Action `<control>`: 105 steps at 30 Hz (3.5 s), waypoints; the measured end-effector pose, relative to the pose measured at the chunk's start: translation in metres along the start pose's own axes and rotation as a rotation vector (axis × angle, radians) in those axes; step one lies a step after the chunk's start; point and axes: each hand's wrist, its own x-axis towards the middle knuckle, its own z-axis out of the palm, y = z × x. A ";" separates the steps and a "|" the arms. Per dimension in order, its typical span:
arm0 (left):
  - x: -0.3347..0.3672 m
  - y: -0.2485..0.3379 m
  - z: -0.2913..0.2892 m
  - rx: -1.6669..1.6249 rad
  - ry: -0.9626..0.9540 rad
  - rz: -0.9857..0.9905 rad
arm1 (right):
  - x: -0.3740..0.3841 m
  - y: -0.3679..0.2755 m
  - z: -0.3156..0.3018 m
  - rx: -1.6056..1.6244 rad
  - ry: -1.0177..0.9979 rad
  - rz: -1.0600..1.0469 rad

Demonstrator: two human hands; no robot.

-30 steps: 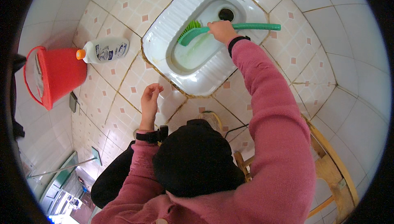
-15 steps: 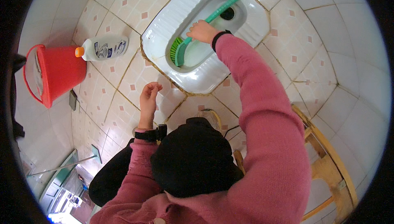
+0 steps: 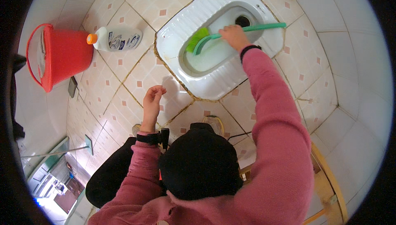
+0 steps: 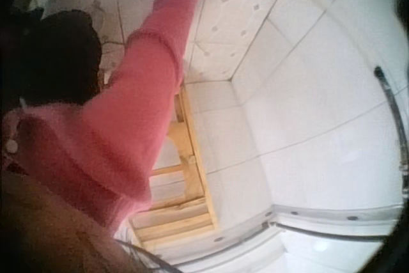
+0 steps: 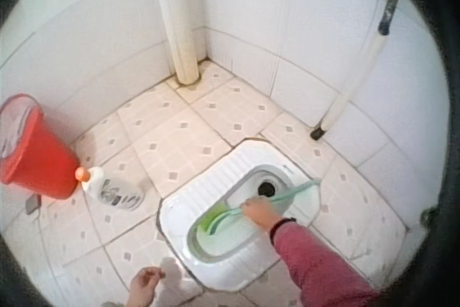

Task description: The person enters a tiled bathroom, mops the floor with a flat mop, then squats to clean a squat toilet. They pour liquid cleaner into the bowl and scrub it with a green toilet brush.

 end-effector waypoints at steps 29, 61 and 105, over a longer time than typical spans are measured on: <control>-0.001 -0.001 -0.001 -0.035 0.058 0.049 | -0.051 -0.126 -0.141 0.208 -0.310 -0.015; 0.000 0.002 -0.003 -0.042 0.088 0.060 | 0.058 -0.147 -0.122 0.078 -0.192 -0.065; -0.004 -0.009 -0.006 -0.065 0.085 0.005 | 0.030 -0.102 -0.137 -0.041 -0.418 -0.457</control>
